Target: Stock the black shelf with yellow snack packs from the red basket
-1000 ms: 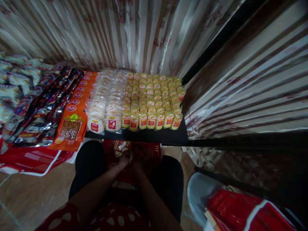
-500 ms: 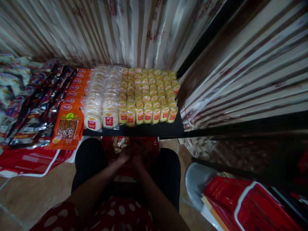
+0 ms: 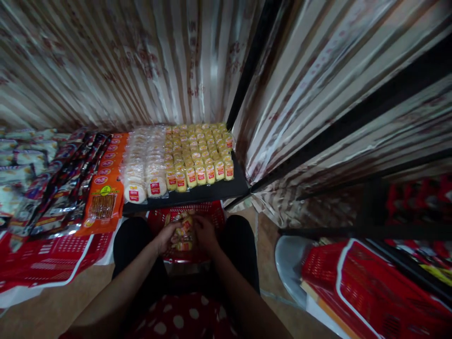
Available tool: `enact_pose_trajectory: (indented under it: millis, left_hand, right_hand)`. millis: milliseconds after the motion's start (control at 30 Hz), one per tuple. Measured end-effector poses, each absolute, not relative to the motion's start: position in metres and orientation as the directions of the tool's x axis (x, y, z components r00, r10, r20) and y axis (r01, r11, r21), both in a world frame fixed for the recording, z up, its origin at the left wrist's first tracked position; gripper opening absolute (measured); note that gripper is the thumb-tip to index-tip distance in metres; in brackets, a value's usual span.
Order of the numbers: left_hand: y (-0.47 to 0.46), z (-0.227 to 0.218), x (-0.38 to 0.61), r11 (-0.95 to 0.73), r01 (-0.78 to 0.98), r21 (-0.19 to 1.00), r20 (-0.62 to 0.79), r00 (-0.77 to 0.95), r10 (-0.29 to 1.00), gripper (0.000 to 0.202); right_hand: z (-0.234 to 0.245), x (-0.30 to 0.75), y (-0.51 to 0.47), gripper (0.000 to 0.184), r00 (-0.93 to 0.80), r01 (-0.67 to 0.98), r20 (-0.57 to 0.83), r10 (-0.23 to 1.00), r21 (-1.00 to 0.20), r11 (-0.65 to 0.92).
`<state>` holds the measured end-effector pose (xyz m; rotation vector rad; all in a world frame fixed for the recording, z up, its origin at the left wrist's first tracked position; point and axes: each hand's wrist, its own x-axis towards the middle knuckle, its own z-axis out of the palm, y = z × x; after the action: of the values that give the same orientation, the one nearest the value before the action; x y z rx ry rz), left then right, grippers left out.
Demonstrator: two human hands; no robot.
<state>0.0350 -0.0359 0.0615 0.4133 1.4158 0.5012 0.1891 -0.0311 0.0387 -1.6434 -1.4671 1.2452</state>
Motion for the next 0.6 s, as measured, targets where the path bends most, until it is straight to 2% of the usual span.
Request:
enact_pose_trajectory:
  millis: [133,300,433,533,600]
  left_hand:
    - [-0.037,0.087,0.038,0.777,-0.078,0.625,-0.771,0.094,0.63,0.022]
    - [-0.03,0.121,0.043,0.713,0.14,0.687,-0.726,0.161,0.668,0.021]
    - [-0.012,0.149,0.048,0.565,0.305,0.767,-0.641,0.312,0.702,0.027]
    - [0.006,0.168,0.056,0.455,0.333,0.826,-0.56,0.387,0.733,0.038]
    - [0.019,0.18,0.064,0.396,0.347,0.85,-0.513,0.375,0.772,0.047]
  right_hand:
    - [0.05,0.199,-0.04,0.039,-0.127,0.581,-0.01,0.992,-0.811,0.066]
    - [0.063,0.213,-0.047,0.053,-0.313,0.643,0.172,0.934,-0.685,0.342]
    - [0.08,0.224,-0.044,0.048,-0.342,0.64,0.251,0.906,-0.644,0.42]
    - [0.095,0.233,-0.036,0.044,-0.275,0.659,0.316,0.908,-0.626,0.418]
    - [0.106,0.239,-0.029,0.042,-0.203,0.675,0.353,0.913,-0.626,0.392]
